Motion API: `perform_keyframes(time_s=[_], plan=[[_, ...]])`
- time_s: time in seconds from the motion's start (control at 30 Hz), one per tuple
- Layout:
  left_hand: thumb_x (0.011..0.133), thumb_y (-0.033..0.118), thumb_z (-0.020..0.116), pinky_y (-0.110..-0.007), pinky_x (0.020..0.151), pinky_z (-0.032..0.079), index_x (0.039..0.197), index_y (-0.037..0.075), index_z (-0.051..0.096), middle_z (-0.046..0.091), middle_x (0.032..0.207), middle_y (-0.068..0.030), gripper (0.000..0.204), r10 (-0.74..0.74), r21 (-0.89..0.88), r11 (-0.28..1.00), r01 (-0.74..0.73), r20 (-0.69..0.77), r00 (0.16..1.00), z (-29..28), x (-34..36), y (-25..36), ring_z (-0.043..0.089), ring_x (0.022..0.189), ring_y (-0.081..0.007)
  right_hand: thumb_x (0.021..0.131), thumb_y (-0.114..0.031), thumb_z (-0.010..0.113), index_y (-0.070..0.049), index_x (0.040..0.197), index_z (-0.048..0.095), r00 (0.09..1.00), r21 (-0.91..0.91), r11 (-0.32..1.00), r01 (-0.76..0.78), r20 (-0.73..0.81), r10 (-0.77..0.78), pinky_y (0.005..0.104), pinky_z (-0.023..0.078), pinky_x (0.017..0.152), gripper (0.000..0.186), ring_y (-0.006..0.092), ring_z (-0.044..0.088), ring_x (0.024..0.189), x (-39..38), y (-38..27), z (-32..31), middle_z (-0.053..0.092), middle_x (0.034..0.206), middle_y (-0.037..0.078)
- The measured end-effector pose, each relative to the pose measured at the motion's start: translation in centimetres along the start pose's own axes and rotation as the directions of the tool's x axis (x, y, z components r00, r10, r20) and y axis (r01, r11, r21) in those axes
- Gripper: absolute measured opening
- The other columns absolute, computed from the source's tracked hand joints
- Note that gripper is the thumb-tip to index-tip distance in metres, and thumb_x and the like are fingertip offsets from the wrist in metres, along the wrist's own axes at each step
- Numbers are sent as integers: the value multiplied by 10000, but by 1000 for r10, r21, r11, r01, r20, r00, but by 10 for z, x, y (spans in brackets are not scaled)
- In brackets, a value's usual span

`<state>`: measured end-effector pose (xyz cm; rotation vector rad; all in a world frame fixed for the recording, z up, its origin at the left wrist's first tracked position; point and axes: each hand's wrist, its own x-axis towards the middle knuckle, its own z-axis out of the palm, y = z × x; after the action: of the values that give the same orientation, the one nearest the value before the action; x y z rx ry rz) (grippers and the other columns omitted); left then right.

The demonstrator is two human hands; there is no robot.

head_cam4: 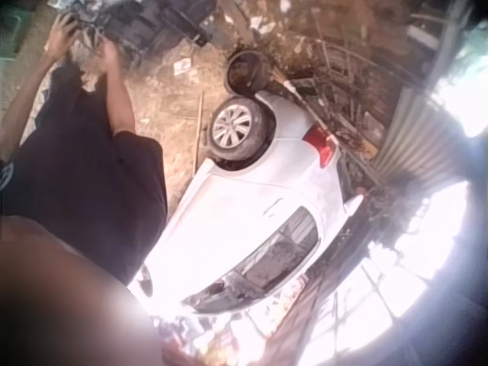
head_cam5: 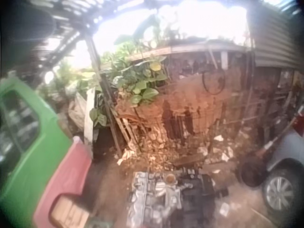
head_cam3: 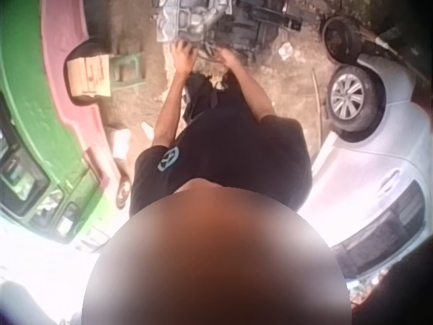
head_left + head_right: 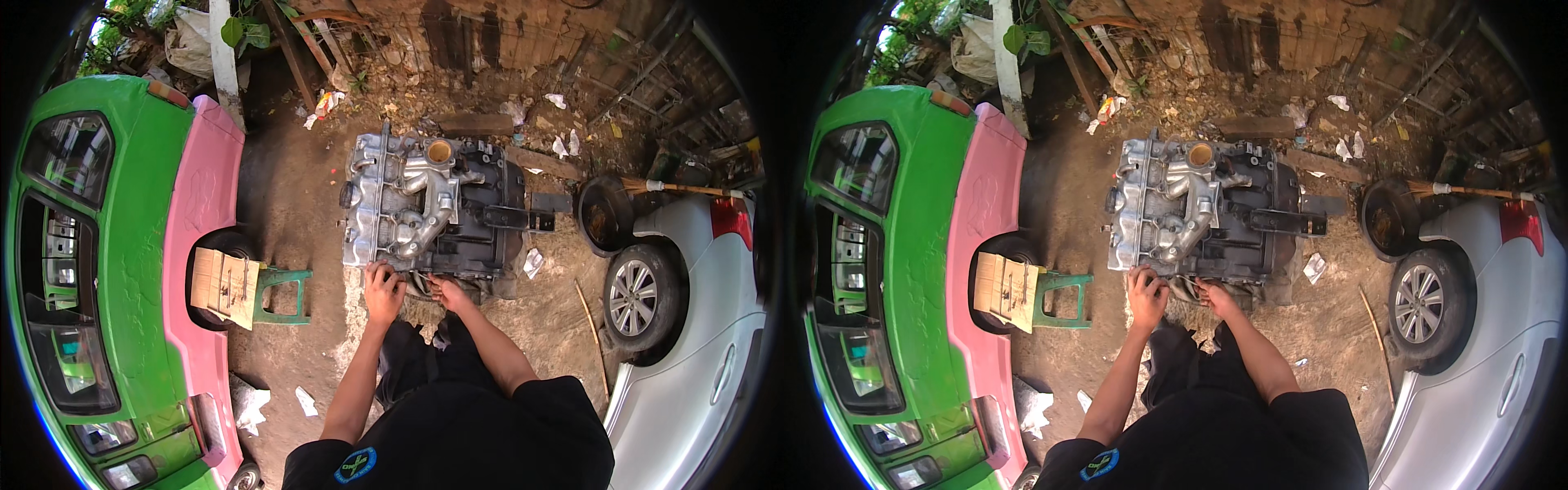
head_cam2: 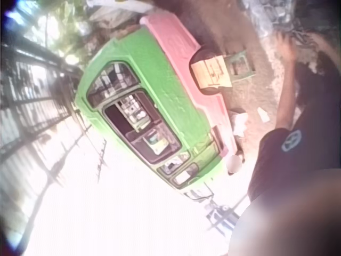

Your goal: The person works on a car engine block placed on the ground, using a wrench to loosen and remove bolts from the exhaust manifold. They repeatedly reach for tools and fasteners, then place them on a nearby cardboard sheet.

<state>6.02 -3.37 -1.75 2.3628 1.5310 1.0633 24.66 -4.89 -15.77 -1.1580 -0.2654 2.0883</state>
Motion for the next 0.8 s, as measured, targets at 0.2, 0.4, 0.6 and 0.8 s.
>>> perform_keyframes(time_s=[0.2,0.4,0.6,0.8], plan=[[720,37,675,-538,1089,383,756,69,651,593,954,-76,54,-8,0,1000,8,22,1000,-2,0,1,541,1155,-306,1042,-263,531,-77,1007,546,990,293,948,-125,-32,140,253,289,540,190,70,278,538,3,-3,0,329,591,-72],[718,37,669,-538,1094,379,762,71,652,591,962,-77,58,9,-5,1000,-9,21,1000,-1,-1,-2,535,1165,-303,1062,-205,472,-39,920,565,985,340,937,-87,-109,131,273,306,555,238,89,289,561,-18,-18,11,357,629,-50],[688,24,681,-564,1078,377,739,70,647,571,939,-71,77,4,-35,999,-4,-6,1000,4,-2,-4,534,1157,-316,1013,-68,466,34,1023,549,985,330,934,-140,-48,164,269,382,551,132,110,382,587,-51,-45,59,518,747,28],[714,33,665,-551,1089,372,775,61,656,584,965,-86,68,6,-44,999,-6,11,1000,1,-2,-4,530,1163,-319,986,-54,471,38,946,575,982,146,989,-16,-186,43,332,480,511,145,164,503,585,-62,-43,111,572,766,81]])
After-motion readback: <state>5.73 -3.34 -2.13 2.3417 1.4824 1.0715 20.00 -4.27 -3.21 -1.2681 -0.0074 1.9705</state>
